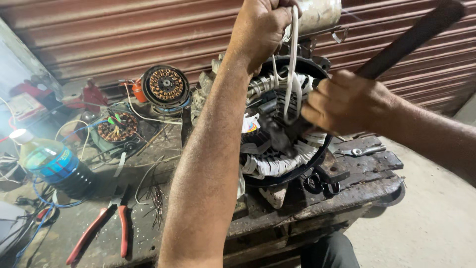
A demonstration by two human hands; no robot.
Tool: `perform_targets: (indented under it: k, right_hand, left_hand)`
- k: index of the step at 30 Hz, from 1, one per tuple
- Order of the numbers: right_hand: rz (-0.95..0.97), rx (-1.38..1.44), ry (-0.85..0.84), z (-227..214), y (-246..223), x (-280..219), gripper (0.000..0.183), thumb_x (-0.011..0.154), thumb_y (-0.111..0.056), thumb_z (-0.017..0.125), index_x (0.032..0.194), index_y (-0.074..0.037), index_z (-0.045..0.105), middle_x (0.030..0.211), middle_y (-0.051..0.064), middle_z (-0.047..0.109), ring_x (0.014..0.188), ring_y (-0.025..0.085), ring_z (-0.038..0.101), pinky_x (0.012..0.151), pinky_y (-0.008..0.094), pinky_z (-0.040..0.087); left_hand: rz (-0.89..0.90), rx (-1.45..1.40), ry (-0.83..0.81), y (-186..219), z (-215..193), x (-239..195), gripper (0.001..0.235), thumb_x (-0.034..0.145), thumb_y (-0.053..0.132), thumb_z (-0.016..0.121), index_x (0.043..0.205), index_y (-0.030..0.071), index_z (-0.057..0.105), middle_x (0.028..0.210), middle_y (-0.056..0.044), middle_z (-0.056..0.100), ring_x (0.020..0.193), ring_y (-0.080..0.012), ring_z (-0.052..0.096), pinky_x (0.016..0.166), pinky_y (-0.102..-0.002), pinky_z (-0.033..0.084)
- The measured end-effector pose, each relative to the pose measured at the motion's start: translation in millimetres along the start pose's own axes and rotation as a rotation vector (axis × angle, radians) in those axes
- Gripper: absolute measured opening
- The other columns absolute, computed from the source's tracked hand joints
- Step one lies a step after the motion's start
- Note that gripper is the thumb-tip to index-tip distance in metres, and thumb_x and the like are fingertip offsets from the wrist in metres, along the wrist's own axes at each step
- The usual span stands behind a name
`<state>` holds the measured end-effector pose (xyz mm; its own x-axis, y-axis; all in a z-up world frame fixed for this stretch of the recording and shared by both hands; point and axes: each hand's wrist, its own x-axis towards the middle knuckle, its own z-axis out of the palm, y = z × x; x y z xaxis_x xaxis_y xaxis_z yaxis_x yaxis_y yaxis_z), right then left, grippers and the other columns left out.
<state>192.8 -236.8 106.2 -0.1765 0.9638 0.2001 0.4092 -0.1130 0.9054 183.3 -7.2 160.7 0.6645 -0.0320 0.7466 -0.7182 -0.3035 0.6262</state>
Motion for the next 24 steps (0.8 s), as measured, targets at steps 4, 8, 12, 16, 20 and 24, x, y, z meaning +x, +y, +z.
perform_targets:
  k: [4,8,12,16,20,24]
  right_hand:
    - [0.059,-0.163,-0.001,-2,-4,-1,0.030,0.102,-0.021,0.066,0.071,-0.019,0.067,0.057,-0.002,0.054,0.054,0.007,0.059,0.047,0.024,0.046]
    - [0.160,-0.143,0.082,-7,-8,-6,0.019,0.094,-0.023,0.074,0.075,-0.019,0.074,0.061,-0.006,0.058,0.058,0.008,0.061,0.050,0.026,0.048]
    - [0.082,-0.135,0.088,-5,-4,-2,0.025,0.101,-0.023,0.073,0.076,-0.019,0.072,0.071,-0.003,0.066,0.065,0.010,0.064,0.059,0.026,0.052]
    - [0.228,-0.068,0.114,-9,-6,-8,0.043,0.098,-0.053,0.065,0.078,-0.016,0.072,0.072,0.001,0.071,0.064,0.012,0.065,0.060,0.030,0.055]
    - [0.442,0.227,0.422,-9,-54,-55,0.033,0.107,-0.038,0.067,0.088,-0.011,0.069,0.090,0.009,0.074,0.084,0.021,0.074,0.076,0.040,0.061]
    - [0.910,0.394,0.513,-4,-164,-134,0.041,0.111,-0.043,0.057,0.095,-0.006,0.066,0.088,0.011,0.069,0.078,0.024,0.069,0.069,0.038,0.055]
  left_hand:
    - [-0.050,-0.004,0.007,-5,0,-3,0.019,0.096,0.007,0.060,0.083,0.004,0.074,0.063,0.001,0.065,0.051,-0.0066,0.057,0.049,-0.028,0.050]
    - [-0.026,-0.016,0.017,-6,3,-5,0.016,0.096,0.006,0.062,0.088,0.005,0.075,0.066,0.002,0.063,0.055,-0.0059,0.053,0.052,-0.026,0.047]
    - [-0.045,-0.036,0.009,-1,-3,-3,0.016,0.095,0.006,0.063,0.087,0.004,0.076,0.067,0.001,0.066,0.054,-0.0060,0.055,0.050,-0.026,0.047]
    - [-0.066,-0.005,0.011,4,-4,-5,0.016,0.094,0.006,0.061,0.088,0.006,0.076,0.062,0.000,0.063,0.049,-0.0063,0.050,0.046,-0.026,0.043]
    - [-0.088,-0.015,0.022,0,-5,-5,0.014,0.094,0.010,0.061,0.090,0.004,0.073,0.065,0.000,0.063,0.049,-0.0071,0.051,0.044,-0.025,0.044]
    - [-0.026,-0.130,-0.092,-13,-14,-11,0.016,0.108,0.016,0.059,0.100,0.003,0.065,0.076,-0.001,0.066,0.060,-0.0086,0.059,0.053,-0.023,0.051]
